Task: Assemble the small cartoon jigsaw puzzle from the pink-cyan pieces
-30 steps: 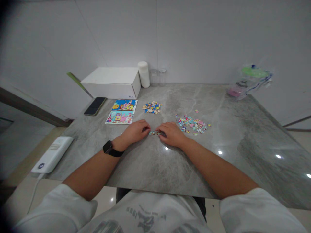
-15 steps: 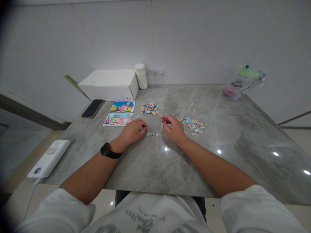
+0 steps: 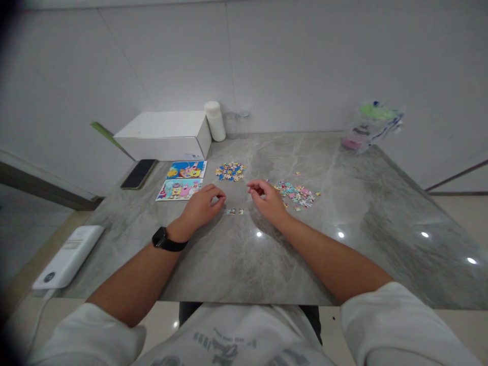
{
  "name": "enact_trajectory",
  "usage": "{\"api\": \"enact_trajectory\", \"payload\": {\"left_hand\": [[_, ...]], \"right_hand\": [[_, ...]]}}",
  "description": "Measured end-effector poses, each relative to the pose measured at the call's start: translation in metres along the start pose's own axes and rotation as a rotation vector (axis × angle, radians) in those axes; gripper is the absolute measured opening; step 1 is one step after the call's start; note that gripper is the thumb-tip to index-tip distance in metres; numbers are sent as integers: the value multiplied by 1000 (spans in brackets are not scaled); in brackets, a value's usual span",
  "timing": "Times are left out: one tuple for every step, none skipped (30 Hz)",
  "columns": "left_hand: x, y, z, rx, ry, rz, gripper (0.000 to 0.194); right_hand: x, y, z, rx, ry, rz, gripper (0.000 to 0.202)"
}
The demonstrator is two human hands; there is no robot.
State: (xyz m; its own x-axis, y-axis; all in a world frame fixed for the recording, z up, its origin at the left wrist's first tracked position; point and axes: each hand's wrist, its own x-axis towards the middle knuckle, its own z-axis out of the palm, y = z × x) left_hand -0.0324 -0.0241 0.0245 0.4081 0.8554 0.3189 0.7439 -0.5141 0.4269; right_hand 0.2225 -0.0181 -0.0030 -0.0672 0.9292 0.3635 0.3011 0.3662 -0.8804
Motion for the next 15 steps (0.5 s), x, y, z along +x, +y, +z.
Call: {"api": "enact_trajectory", "payload": {"left_hand": [[0,0,0,-1,-2,-1,13],[0,0,0,0,-3,-2,13],[0,0,0,1,-4,-2,14],[0,0,0,2,-5,-1,14],[0,0,0,2,-6,1,14],[0,0,0,2,-5,0,13],[0,1,0,2,-5,0,13],[0,1,0,2,-5,-3,13],[0,1,0,3,-6,-7,13],[0,2,0,4,-7,-12,13],[0,2,-1,6,-11,-16,13],[0,3,-1,10,-16,-18,13],[0,3,-1,14,-24,-20,13],[0,4,-2,19,-32,-21,13],[0,4,-2,23,-42,-19,14]], "right_hand": [[0,1,0,-2,-5,0,21],[0,1,0,-6,-10,-1,21],[0,1,0,-14,-17,-6,21],[0,2,-1,-29,-28,-16,20],[0,2,-1,-57,-47,-34,20],[0,2,-1,-97,-77,-63,19],[0,2,-2,-147,-119,-103,19],[0,2,-2,-204,-170,-154,18],[-1,2,-2,-264,-224,-208,19],[-2,3,-2,-322,-277,-258,20],[-3,3,-1,-376,-324,-298,22],[-4,3,-1,-421,-359,-326,24],[-5,4,0,-460,-383,-343,25],[-5,4,0,-490,-397,-352,27],[-6,4,0,-512,-403,-356,28]]}}
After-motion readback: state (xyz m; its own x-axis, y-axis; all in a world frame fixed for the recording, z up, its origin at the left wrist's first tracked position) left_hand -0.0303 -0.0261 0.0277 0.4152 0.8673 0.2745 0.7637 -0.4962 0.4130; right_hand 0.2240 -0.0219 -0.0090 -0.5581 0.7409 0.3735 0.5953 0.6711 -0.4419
